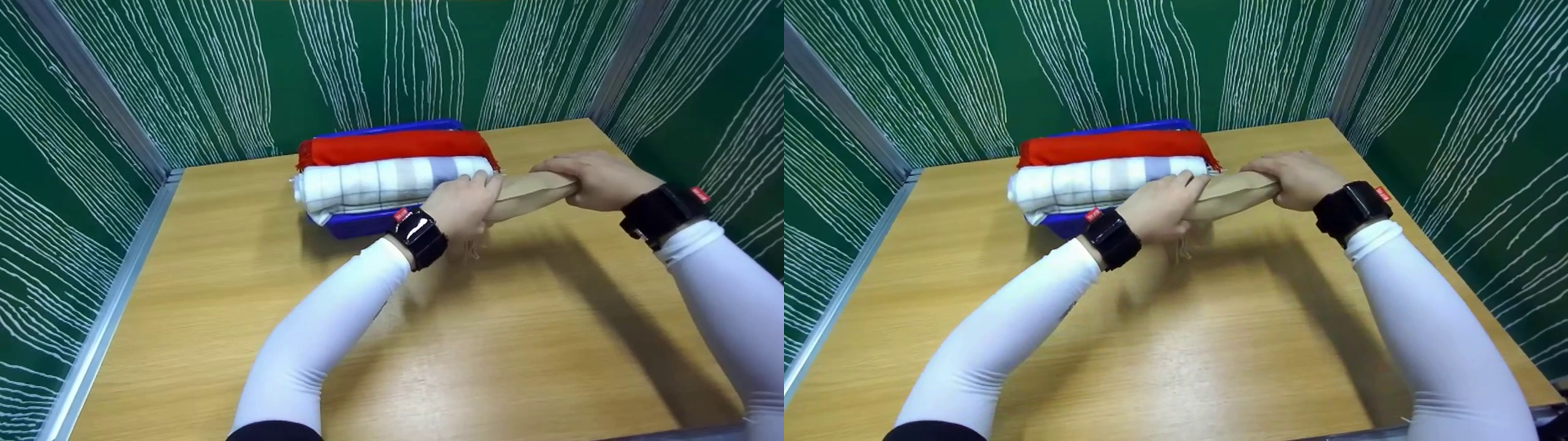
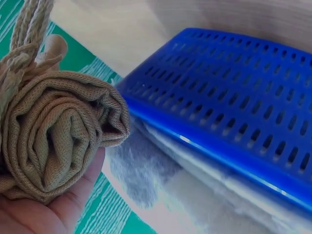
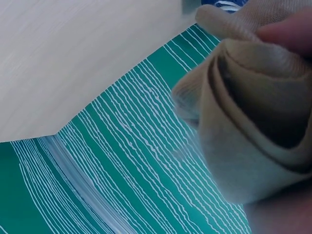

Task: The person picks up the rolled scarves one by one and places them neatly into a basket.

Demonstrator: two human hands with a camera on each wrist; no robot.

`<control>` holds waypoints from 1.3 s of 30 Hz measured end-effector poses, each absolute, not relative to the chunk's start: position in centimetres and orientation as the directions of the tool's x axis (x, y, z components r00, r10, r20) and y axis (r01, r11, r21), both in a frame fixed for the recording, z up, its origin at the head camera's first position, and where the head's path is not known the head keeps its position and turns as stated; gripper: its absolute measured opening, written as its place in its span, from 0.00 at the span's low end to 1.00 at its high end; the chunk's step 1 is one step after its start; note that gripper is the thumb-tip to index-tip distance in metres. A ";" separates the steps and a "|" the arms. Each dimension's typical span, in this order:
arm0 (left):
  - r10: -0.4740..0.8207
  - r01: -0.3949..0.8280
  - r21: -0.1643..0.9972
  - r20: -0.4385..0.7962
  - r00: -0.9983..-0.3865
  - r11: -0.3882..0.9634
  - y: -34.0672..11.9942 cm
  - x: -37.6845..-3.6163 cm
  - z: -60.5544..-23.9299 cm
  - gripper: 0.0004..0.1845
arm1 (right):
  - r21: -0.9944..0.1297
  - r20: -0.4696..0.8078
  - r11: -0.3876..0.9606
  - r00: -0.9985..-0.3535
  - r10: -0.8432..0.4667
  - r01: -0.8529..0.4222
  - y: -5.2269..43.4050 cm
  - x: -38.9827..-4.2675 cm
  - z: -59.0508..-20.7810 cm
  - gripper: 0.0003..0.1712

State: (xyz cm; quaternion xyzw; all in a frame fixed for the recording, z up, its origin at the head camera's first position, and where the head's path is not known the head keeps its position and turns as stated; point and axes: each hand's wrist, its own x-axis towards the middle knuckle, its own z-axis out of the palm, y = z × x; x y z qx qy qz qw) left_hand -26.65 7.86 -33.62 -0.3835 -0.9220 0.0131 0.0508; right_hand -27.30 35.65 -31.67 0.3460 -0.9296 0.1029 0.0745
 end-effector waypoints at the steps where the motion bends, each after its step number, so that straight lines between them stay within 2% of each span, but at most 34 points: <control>1: 0.708 0.705 -0.061 0.083 -0.701 0.706 7.7 -26.7 -33.5 0.41 | -0.136 0.214 0.737 -0.746 -0.631 -0.662 35.6 -27.3 -31.6 0.37; 6: 0.708 0.708 -0.041 0.081 -0.701 0.705 7.1 -26.9 -32.8 0.38 | -0.124 0.226 0.736 -0.741 -0.632 -0.666 35.1 -27.2 -31.1 0.37; 16: 0.719 0.719 -0.037 0.095 -0.689 0.694 6.1 -27.2 -31.9 0.37 | -0.121 0.180 0.793 -0.799 -0.574 -0.597 34.2 -27.1 -30.3 0.38; 25: 0.727 0.730 -0.015 0.106 -0.678 0.683 4.9 -27.5 -31.3 0.34 | -0.114 0.189 0.789 -0.792 -0.580 -0.604 33.2 -27.1 -29.6 0.37; 39: 0.731 0.732 -0.035 0.100 -0.675 0.681 3.6 -27.7 -30.0 0.38 | -0.120 0.210 0.761 -0.765 -0.609 -0.638 32.3 -27.2 -28.8 0.36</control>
